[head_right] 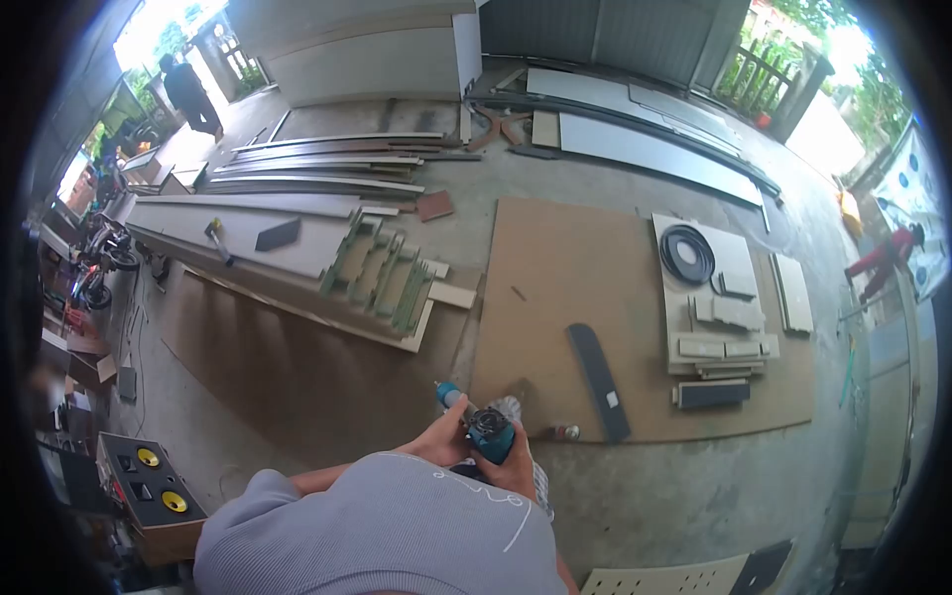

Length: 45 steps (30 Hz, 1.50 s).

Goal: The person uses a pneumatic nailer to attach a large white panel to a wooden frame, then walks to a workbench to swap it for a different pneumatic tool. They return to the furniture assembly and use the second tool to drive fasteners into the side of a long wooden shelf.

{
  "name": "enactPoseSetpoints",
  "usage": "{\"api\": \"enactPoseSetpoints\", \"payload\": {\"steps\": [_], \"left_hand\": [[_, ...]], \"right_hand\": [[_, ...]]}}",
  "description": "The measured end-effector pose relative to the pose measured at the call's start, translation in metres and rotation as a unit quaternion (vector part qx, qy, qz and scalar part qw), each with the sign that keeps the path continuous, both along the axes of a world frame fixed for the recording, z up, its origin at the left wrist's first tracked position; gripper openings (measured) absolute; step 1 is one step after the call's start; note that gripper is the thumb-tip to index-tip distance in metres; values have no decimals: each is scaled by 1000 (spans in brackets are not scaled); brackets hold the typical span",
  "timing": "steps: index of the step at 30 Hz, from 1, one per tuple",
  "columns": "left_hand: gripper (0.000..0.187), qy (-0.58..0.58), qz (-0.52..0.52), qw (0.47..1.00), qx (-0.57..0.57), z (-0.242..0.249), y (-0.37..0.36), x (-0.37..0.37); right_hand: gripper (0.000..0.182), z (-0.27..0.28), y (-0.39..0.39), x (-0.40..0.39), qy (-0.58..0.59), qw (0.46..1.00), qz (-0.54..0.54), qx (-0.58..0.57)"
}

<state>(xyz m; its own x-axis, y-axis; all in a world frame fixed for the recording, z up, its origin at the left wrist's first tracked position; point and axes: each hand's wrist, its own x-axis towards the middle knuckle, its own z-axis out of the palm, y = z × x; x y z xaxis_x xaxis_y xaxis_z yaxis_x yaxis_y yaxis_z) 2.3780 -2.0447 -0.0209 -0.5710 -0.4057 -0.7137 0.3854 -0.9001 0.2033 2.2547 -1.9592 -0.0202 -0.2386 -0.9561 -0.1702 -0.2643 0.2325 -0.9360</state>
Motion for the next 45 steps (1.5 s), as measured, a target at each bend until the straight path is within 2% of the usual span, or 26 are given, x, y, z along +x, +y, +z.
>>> {"api": "enactPoseSetpoints", "payload": {"steps": [2,4,5,7,9,11,13,16,20,21,22,23,25,26,28,31,35,37,39,41,42,43,45], "left_hand": [[57,9,29,999,-10,-6,-47,-23],[56,-5,27,999,31,13,-105,-59],[56,-4,31,999,32,25,-132,-74],[55,-33,62,997,18,45,-171,-98],[53,-54,79,995,0,45,-203,-116],[52,-1,67,997,-31,49,-235,-126],[52,-10,67,997,-41,52,-269,-139],[46,-4,62,998,3,50,-336,-162],[44,5,51,998,-26,30,-436,-196],[44,20,44,998,-45,25,-470,-204],[43,42,74,995,-59,13,-501,-214],[42,19,84,995,-53,26,-533,-223],[45,44,110,991,-69,29,-592,-232],[45,45,124,990,-44,28,-606,-235],[45,32,52,997,-52,45,-663,-233],[48,-19,84,993,-83,52,-722,-240],[53,-4,96,991,-96,53,-792,-234],[54,3,102,991,-90,51,-829,-233],[54,6,112,990,-84,51,-872,-232],[54,-6,110,989,-95,57,-918,-233],[56,-10,96,987,-126,61,-943,-234],[56,-16,99,988,-118,59,-968,-237],[56,-6,83,987,-137,61,-1031,-244]], "right_hand": [[79,6,-46,-26,8,1000,9,0],[80,56,-109,-67,-20,997,66,36],[80,61,-137,-86,-19,997,70,37],[77,65,-182,-115,12,986,161,-49],[74,73,-223,-140,20,979,201,-36],[70,81,-267,-162,32,970,238,-29],[64,84,-305,-178,13,961,275,-15],[63,72,-367,-201,-40,964,262,-13],[63,39,-461,-234,-129,971,202,-12],[63,28,-487,-240,-121,971,206,-19],[63,16,-514,-245,-139,970,192,-47],[63,13,-549,-252,-155,968,183,-72],[60,45,-612,-262,-117,970,204,-55],[59,57,-639,-264,-125,971,203,-21],[65,65,-690,-270,-165,962,219,15],[70,88,-760,-269,-215,951,220,15],[76,80,-840,-280,-236,937,258,11],[84,80,-885,-283,-220,930,294,9],[88,17,-938,-303,-198,922,331,22],[91,-18,-986,-310,-178,913,366,38],[93,-21,-1013,-309,-277,893,350,52],[94,-20,-1045,-309,-330,875,350,60],[95,-21,-1112,-315,-385,850,353,70]]}}
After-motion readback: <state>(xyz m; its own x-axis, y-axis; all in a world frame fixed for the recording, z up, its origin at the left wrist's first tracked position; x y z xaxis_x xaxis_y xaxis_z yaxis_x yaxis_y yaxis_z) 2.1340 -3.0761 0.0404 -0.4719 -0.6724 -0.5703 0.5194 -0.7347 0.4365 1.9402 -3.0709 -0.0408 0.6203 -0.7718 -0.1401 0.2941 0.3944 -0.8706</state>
